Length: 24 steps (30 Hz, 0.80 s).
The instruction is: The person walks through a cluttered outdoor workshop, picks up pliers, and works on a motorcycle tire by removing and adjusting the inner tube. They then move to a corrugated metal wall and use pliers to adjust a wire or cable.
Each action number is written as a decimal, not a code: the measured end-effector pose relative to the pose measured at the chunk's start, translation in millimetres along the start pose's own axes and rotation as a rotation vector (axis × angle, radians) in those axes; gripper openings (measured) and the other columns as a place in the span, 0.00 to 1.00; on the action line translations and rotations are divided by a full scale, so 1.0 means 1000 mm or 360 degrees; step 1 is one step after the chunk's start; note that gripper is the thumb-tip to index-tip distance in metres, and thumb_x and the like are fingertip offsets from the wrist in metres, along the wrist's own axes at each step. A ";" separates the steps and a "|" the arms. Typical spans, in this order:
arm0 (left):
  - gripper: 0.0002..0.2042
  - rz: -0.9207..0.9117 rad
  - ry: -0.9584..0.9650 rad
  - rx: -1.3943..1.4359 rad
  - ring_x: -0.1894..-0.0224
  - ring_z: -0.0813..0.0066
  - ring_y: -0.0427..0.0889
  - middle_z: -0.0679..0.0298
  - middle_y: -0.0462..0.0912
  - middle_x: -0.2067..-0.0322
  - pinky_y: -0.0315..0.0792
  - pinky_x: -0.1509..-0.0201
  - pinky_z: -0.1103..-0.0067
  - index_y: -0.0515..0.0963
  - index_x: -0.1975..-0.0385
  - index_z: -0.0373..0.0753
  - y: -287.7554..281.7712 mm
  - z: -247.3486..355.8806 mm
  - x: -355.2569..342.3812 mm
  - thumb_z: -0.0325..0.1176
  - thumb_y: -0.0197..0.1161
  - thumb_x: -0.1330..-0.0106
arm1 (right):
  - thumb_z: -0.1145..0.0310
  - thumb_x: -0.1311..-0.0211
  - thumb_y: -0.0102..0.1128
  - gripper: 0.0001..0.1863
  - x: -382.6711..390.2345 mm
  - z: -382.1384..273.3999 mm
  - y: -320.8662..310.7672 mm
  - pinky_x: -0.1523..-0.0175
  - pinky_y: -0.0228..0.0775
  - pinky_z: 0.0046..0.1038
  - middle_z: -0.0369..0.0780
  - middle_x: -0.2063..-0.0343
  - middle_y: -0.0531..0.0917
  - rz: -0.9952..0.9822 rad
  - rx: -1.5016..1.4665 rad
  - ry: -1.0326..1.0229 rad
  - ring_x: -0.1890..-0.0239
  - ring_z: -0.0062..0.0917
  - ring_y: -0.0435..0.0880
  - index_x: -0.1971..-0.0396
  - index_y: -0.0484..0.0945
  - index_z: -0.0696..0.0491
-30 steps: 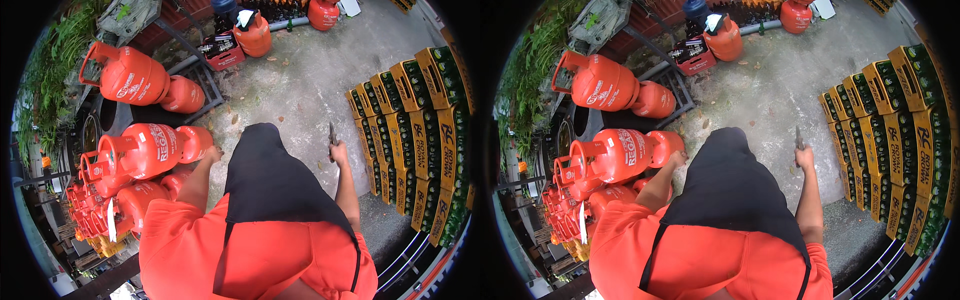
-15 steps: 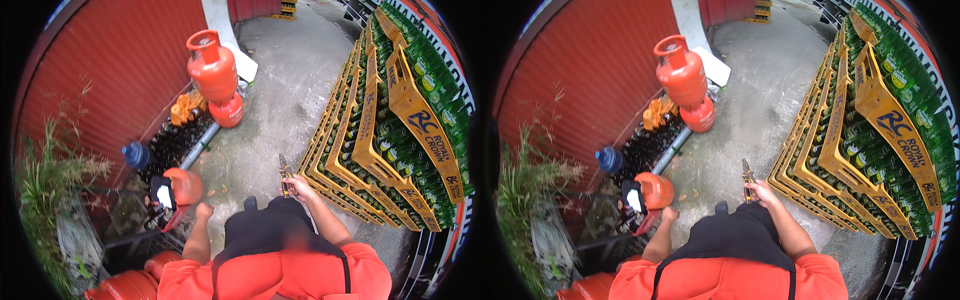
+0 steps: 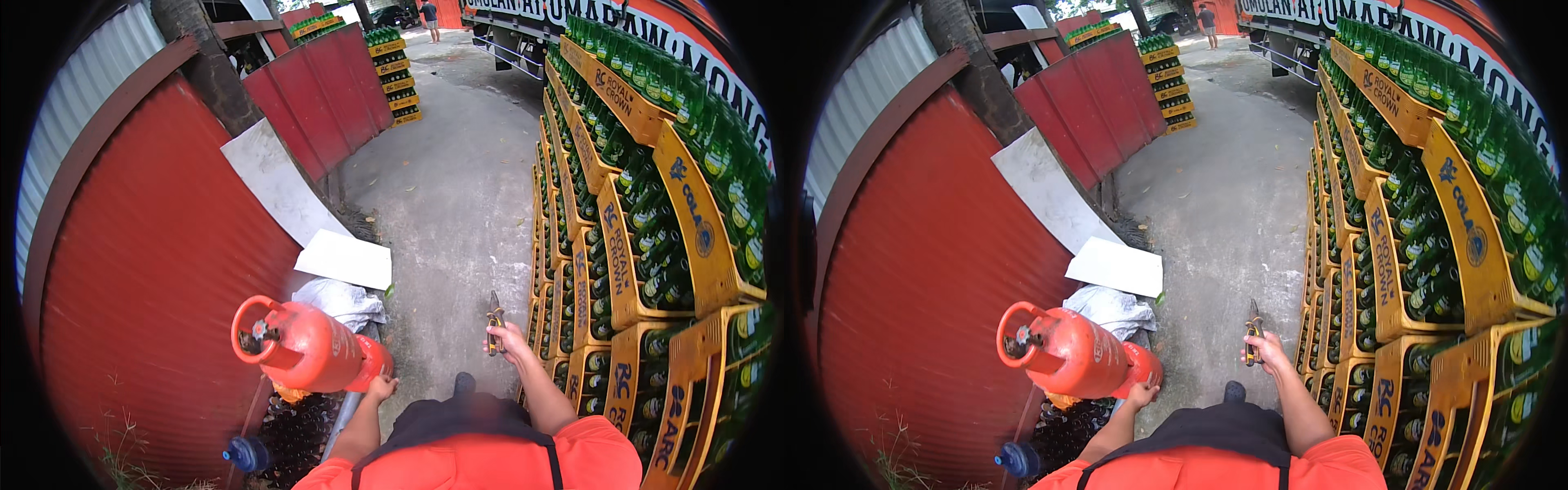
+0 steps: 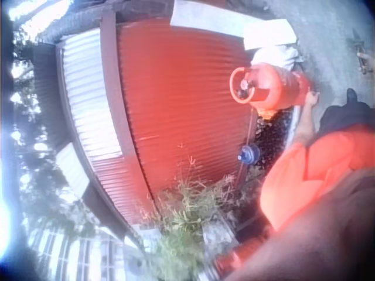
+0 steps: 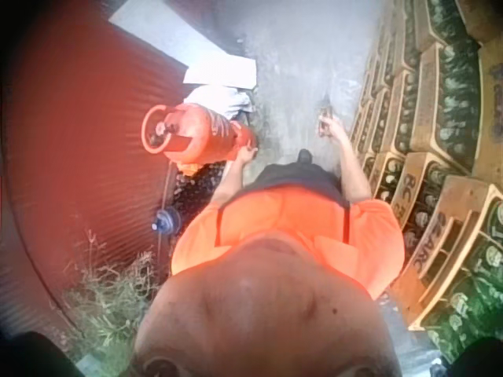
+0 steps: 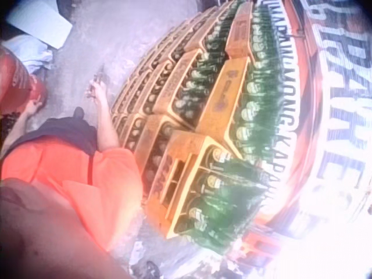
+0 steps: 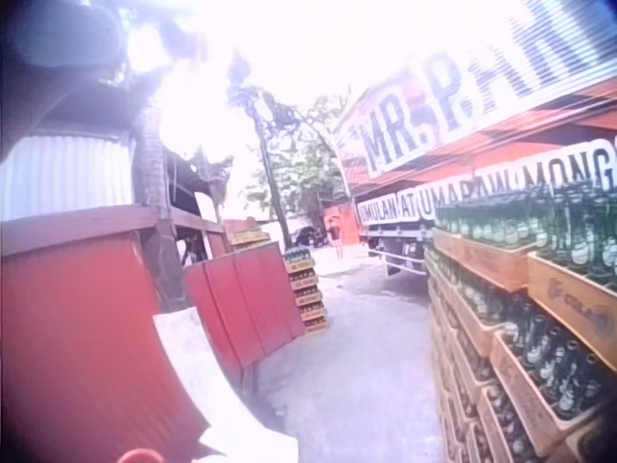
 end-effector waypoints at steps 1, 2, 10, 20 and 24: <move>0.15 -0.0036 -0.0183 0.0358 0.72 0.68 0.84 0.55 0.83 0.76 0.78 0.66 0.72 0.81 0.73 0.31 0.000 -0.050 -0.013 0.39 0.62 0.36 | 0.70 0.42 0.63 0.09 -0.024 -0.033 0.023 0.68 0.83 0.36 0.39 0.72 0.79 -0.0102 -0.0023 -0.0051 0.68 0.31 0.84 0.66 0.72 0.55; 0.13 0.0014 -0.0250 0.0452 0.75 0.70 0.84 0.56 0.82 0.77 0.77 0.71 0.73 0.80 0.68 0.30 0.002 -0.053 -0.032 0.36 0.61 0.35 | 0.71 0.42 0.63 0.09 -0.046 -0.071 0.024 0.68 0.83 0.37 0.39 0.72 0.79 -0.0106 -0.0004 -0.0133 0.67 0.31 0.84 0.66 0.72 0.55; 0.17 -0.0311 -0.1135 -0.0043 0.64 0.63 0.82 0.56 0.84 0.65 0.75 0.59 0.70 0.81 0.60 0.36 -0.002 -0.066 -0.167 0.43 0.58 0.37 | 0.71 0.41 0.64 0.09 -0.240 -0.313 0.024 0.54 0.81 0.37 0.43 0.66 0.83 -0.0323 -0.0043 -0.0478 0.58 0.33 0.85 0.63 0.76 0.56; 0.17 -0.0034 0.0046 -0.0137 0.54 0.51 0.81 0.49 0.83 0.59 0.74 0.48 0.66 0.83 0.63 0.36 -0.102 0.399 -0.628 0.43 0.58 0.41 | 0.66 0.53 0.70 0.14 -0.479 -0.358 -0.220 0.70 0.73 0.33 0.44 0.80 0.82 0.0836 0.1770 0.0329 0.76 0.31 0.82 0.76 0.80 0.63; 0.11 0.0130 0.0802 0.0280 0.65 0.66 0.85 0.56 0.85 0.70 0.77 0.58 0.73 0.81 0.62 0.33 -0.193 0.693 -0.737 0.33 0.59 0.36 | 0.66 0.47 0.68 0.21 -0.486 -0.261 -0.325 0.58 0.73 0.32 0.50 0.60 0.83 0.0523 0.1858 0.1474 0.61 0.28 0.82 0.61 0.77 0.70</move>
Point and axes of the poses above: each hand's wrist, its own x-axis away from the middle knuckle, its own y-axis out of the palm, z = x × y, the point moved 10 cm from there along -x, towards the middle knuckle
